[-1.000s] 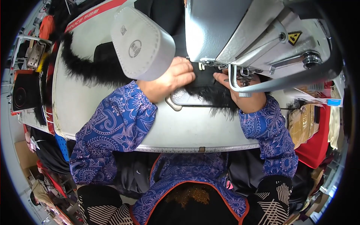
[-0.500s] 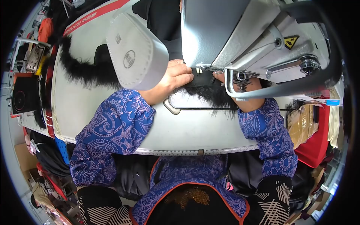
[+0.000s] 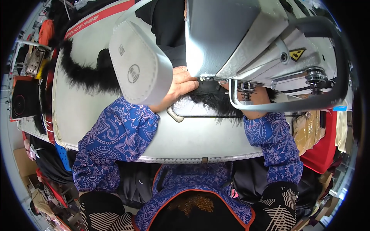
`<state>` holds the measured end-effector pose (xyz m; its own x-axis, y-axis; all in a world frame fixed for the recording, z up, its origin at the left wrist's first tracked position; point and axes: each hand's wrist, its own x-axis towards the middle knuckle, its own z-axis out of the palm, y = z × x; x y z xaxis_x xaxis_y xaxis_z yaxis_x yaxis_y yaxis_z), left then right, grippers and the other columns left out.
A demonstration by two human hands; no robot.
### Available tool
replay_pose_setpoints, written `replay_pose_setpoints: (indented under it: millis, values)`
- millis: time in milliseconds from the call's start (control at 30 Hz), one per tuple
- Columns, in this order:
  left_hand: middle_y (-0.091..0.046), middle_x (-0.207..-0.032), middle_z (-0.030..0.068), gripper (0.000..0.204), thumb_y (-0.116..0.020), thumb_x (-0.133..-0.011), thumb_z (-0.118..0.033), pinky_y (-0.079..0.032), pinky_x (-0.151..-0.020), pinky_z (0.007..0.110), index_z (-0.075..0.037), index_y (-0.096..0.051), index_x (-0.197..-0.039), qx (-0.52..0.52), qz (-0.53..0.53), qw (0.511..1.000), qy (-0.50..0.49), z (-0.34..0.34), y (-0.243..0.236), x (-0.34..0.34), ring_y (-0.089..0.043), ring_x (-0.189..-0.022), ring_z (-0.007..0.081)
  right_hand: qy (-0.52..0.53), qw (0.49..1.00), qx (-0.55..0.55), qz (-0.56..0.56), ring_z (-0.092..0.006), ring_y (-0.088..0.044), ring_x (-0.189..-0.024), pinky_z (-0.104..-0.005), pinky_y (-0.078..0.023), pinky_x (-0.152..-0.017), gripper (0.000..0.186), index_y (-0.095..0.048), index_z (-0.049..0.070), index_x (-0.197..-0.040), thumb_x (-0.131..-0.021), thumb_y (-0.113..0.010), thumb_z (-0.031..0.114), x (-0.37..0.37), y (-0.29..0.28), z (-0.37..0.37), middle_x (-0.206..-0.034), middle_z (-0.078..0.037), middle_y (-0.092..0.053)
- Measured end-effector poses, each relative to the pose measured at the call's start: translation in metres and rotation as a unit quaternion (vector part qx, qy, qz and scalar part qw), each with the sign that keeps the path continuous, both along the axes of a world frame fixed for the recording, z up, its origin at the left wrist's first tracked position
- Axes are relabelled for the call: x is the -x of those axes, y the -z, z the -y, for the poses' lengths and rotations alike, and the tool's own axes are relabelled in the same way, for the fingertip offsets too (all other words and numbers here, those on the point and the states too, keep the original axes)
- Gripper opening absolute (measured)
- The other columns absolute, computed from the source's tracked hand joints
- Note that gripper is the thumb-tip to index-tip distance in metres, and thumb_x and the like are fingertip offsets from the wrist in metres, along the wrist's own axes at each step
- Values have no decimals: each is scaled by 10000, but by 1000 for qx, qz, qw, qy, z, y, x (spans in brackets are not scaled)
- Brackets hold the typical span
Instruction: Sew fur trim onto a piece of clothing using an industrial sewing machine.
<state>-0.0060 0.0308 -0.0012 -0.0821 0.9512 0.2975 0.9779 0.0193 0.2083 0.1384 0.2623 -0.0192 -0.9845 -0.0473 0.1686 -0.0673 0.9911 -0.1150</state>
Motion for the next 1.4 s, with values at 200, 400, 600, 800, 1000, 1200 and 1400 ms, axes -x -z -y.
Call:
replay_pose_setpoints:
  millis: [200,400,600,800,1000,1200,1400]
  values:
    - [-659,-1061,82,264,-593,-783,-56,-508,-892,332,-37,-670,-1036,-88,17,996,-12,-6,8,-2,-623,-1028,236,19,997,75,-4,-162,-640,-708,-312,-504,-689,150,-700,34,-825,-819,-759,172,5,8,-5,-774,-58,-689]
    - [-660,-1030,85,232,-606,-776,-55,-526,-849,333,-32,-679,-994,-59,17,998,0,-3,3,-4,-635,-991,241,16,1000,23,0,-158,-645,-712,-310,-509,-684,109,-725,52,-854,-835,-740,159,6,7,-4,-785,-47,-697]
    - [-657,-1002,70,228,-609,-769,-62,-527,-831,324,-53,-683,-984,-57,-11,998,-31,-3,1,-9,-637,-982,233,3,999,32,-37,-178,-669,-738,-316,-516,-684,83,-732,70,-897,-850,-712,136,4,4,-5,-823,-63,-711]
    - [-637,-969,41,229,-612,-695,-92,-530,-817,346,-72,-664,-918,-115,-84,986,-89,17,4,-26,-635,-985,208,-72,996,31,-48,-304,-647,-828,-387,-511,-741,154,-730,99,-978,-896,-616,163,-15,-39,-1,-902,-133,-687]
    - [-649,-1039,64,229,-607,-709,-111,-539,-842,347,-53,-659,-924,-91,-37,994,-41,16,1,-31,-614,-1073,221,-127,986,99,-48,-299,-648,-939,-387,-520,-828,186,-704,47,-973,-792,-666,27,-14,-47,14,-978,-141,-668]
    - [-672,-1060,66,146,-604,-732,-100,-556,-860,330,-52,-638,-866,-73,-19,995,-66,17,1,-29,-644,-1066,228,-128,980,138,-61,-258,-646,-984,-365,-525,-868,325,-698,43,-981,-697,-641,-105,-2,-31,27,-987,-83,-674]
    - [-659,-863,109,128,-637,-634,-46,-556,-738,359,-8,-581,-742,-113,-24,989,-89,31,5,-25,-672,-833,271,-110,980,148,-77,-259,-653,-960,-365,-543,-855,347,-704,78,-979,-699,-634,-116,-5,-20,22,-980,-79,-674]
